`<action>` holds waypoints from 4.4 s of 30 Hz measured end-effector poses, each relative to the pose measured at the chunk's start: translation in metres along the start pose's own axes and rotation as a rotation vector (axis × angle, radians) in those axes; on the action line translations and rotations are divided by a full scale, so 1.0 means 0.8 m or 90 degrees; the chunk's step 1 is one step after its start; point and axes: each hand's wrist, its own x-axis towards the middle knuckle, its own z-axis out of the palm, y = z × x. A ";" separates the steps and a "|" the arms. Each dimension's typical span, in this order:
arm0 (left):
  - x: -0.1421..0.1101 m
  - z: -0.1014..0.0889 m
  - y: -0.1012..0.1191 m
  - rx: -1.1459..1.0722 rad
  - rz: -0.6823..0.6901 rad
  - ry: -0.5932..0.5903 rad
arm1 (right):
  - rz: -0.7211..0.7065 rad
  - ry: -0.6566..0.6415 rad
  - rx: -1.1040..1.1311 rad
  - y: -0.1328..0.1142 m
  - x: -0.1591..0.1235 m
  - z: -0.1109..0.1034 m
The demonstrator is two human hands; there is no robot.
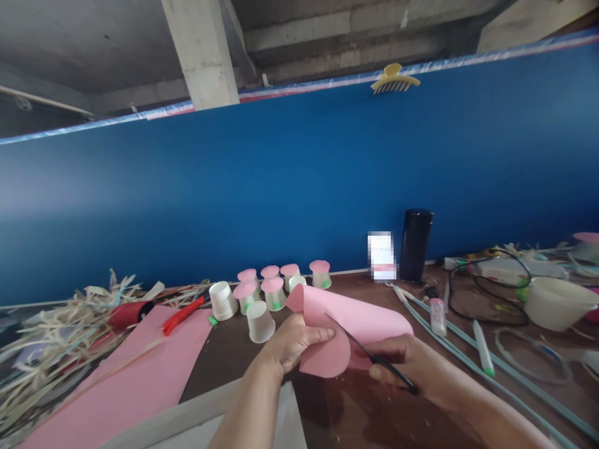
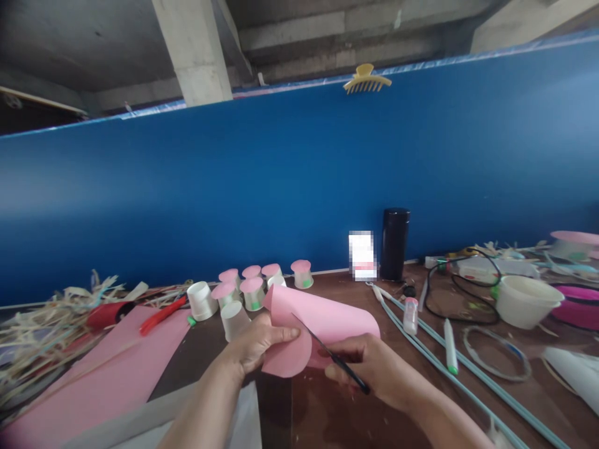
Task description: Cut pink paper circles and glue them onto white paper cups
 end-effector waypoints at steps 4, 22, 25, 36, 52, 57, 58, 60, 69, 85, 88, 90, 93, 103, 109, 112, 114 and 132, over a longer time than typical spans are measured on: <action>0.002 0.000 0.000 -0.007 -0.006 0.011 | 0.011 -0.003 0.027 -0.003 -0.001 0.002; 0.001 -0.004 -0.002 0.012 -0.038 -0.013 | 0.041 -0.024 0.046 -0.009 -0.002 0.000; 0.000 -0.004 -0.001 0.018 -0.041 -0.014 | 0.038 -0.027 0.040 -0.010 -0.003 -0.001; -0.002 -0.002 0.001 0.011 -0.045 -0.026 | 0.059 -0.022 0.019 -0.011 -0.004 -0.003; -0.005 -0.005 0.004 0.062 -0.026 -0.025 | 0.045 -0.016 -0.017 -0.002 -0.002 -0.003; -0.003 -0.005 0.005 0.063 -0.011 -0.011 | 0.042 0.003 -0.012 0.008 0.001 -0.001; -0.003 -0.005 0.005 0.061 -0.005 -0.005 | 0.044 0.006 -0.010 0.010 0.001 -0.001; -0.001 -0.001 0.005 0.047 0.011 0.012 | 0.050 0.014 0.000 0.011 0.002 -0.001; 0.013 0.029 -0.006 -0.202 0.064 0.040 | 0.000 0.142 0.107 0.006 0.011 0.004; 0.020 0.085 -0.030 -0.326 0.174 0.198 | -0.031 0.217 0.208 0.009 0.017 0.019; 0.022 0.080 -0.031 -0.299 0.179 0.227 | -0.038 0.217 0.216 0.009 0.017 0.018; 0.023 0.078 -0.032 -0.282 0.178 0.242 | -0.042 0.217 0.204 0.008 0.016 0.017; 0.022 0.075 -0.032 -0.254 0.174 0.251 | -0.028 0.220 0.187 0.004 0.015 0.015; 0.025 0.063 -0.035 -0.204 0.157 0.253 | 0.022 0.253 0.146 0.004 0.015 0.011; 0.022 0.064 -0.026 -0.244 0.138 0.248 | 0.022 0.252 0.096 -0.003 0.012 0.009; 0.022 0.064 -0.025 -0.242 0.138 0.254 | 0.027 0.249 0.097 -0.003 0.012 0.010; 0.023 0.063 -0.026 -0.224 0.135 0.262 | 0.028 0.245 0.099 -0.002 0.012 0.010; 0.024 0.057 -0.028 -0.202 0.166 0.272 | 0.021 0.240 0.134 -0.002 0.011 0.010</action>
